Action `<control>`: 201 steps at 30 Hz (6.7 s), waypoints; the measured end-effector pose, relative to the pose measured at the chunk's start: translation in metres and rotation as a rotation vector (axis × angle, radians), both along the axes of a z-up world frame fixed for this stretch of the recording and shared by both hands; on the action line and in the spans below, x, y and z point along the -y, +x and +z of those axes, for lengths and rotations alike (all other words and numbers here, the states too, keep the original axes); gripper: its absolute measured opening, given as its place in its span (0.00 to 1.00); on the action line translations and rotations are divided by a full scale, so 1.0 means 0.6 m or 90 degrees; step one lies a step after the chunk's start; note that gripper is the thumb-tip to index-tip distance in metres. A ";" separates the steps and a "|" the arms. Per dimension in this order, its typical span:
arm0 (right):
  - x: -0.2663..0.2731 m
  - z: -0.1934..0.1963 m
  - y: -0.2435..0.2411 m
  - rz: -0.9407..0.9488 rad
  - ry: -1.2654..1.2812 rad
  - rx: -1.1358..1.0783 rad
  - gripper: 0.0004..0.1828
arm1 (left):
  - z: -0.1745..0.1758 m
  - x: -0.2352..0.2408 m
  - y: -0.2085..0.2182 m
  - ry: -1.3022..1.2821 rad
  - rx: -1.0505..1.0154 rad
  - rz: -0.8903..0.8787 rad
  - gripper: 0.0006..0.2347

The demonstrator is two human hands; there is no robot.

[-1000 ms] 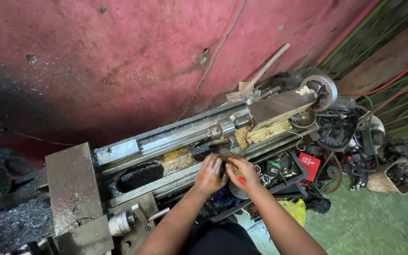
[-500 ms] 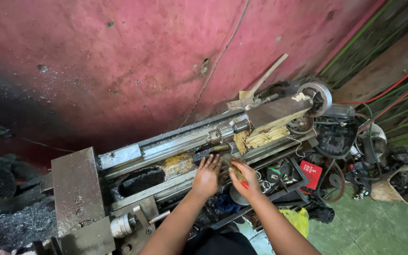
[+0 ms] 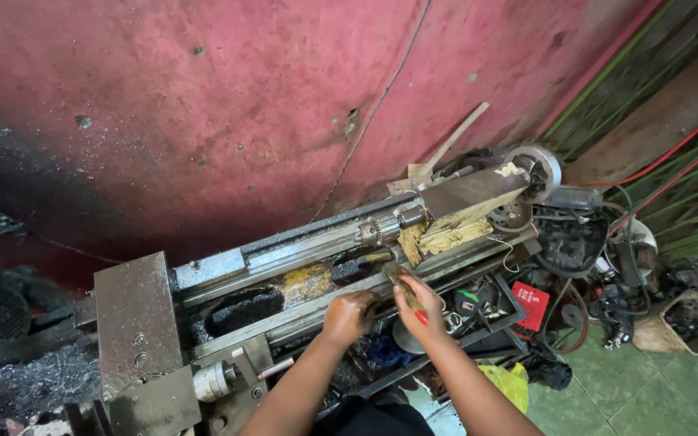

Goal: Cleaning metal shavings from a lathe using a small brush

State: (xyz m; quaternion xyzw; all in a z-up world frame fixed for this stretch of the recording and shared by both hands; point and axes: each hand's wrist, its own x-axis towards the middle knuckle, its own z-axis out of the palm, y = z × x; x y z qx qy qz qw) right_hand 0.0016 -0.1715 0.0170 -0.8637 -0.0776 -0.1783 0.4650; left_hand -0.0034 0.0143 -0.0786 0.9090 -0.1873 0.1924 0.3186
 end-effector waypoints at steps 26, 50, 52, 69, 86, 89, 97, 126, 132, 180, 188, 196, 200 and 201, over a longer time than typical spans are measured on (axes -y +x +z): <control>-0.091 -0.022 -0.026 0.266 -0.067 0.027 0.13 | 0.024 -0.111 -0.102 0.206 -0.039 0.138 0.16; -0.194 -0.037 -0.013 0.539 -0.102 -0.024 0.14 | 0.126 -0.150 -0.132 -0.173 -0.014 0.336 0.14; -0.177 -0.033 -0.007 0.511 -0.083 -0.012 0.14 | 0.118 -0.146 -0.132 -0.119 -0.029 0.333 0.16; -0.114 -0.022 -0.026 0.299 0.010 -0.060 0.17 | 0.147 -0.146 -0.135 -0.186 -0.050 0.094 0.12; -0.171 -0.012 -0.027 0.529 -0.191 -0.062 0.22 | 0.167 -0.141 -0.133 -0.243 -0.202 0.240 0.23; -0.161 -0.015 -0.035 0.470 -0.152 -0.061 0.20 | 0.163 -0.136 -0.130 -0.093 -0.279 0.249 0.25; -0.111 -0.026 -0.027 0.279 -0.017 -0.135 0.19 | 0.093 -0.130 -0.113 0.217 -0.165 0.134 0.28; -0.066 -0.053 0.004 0.229 -0.198 -0.115 0.21 | 0.183 -0.054 -0.054 0.183 -0.338 0.072 0.46; -0.053 -0.048 0.003 0.157 -0.094 -0.055 0.21 | 0.206 -0.020 -0.042 0.157 -0.314 0.044 0.38; -0.010 0.012 -0.008 -0.017 -0.037 -0.217 0.23 | 0.026 0.036 0.010 0.126 0.023 -0.096 0.22; -0.029 -0.016 0.015 0.057 -0.088 -0.080 0.24 | 0.104 0.012 -0.021 -0.117 -0.069 -0.048 0.13; -0.091 -0.013 -0.002 0.168 -0.091 -0.101 0.13 | 0.106 -0.027 -0.077 -0.212 -0.031 0.214 0.15; -0.119 -0.019 -0.015 0.260 -0.192 -0.121 0.21 | 0.108 -0.055 -0.106 -0.020 -0.099 0.378 0.32; -0.126 -0.023 -0.019 0.260 -0.178 -0.087 0.20 | 0.115 -0.062 -0.112 0.002 -0.113 0.395 0.38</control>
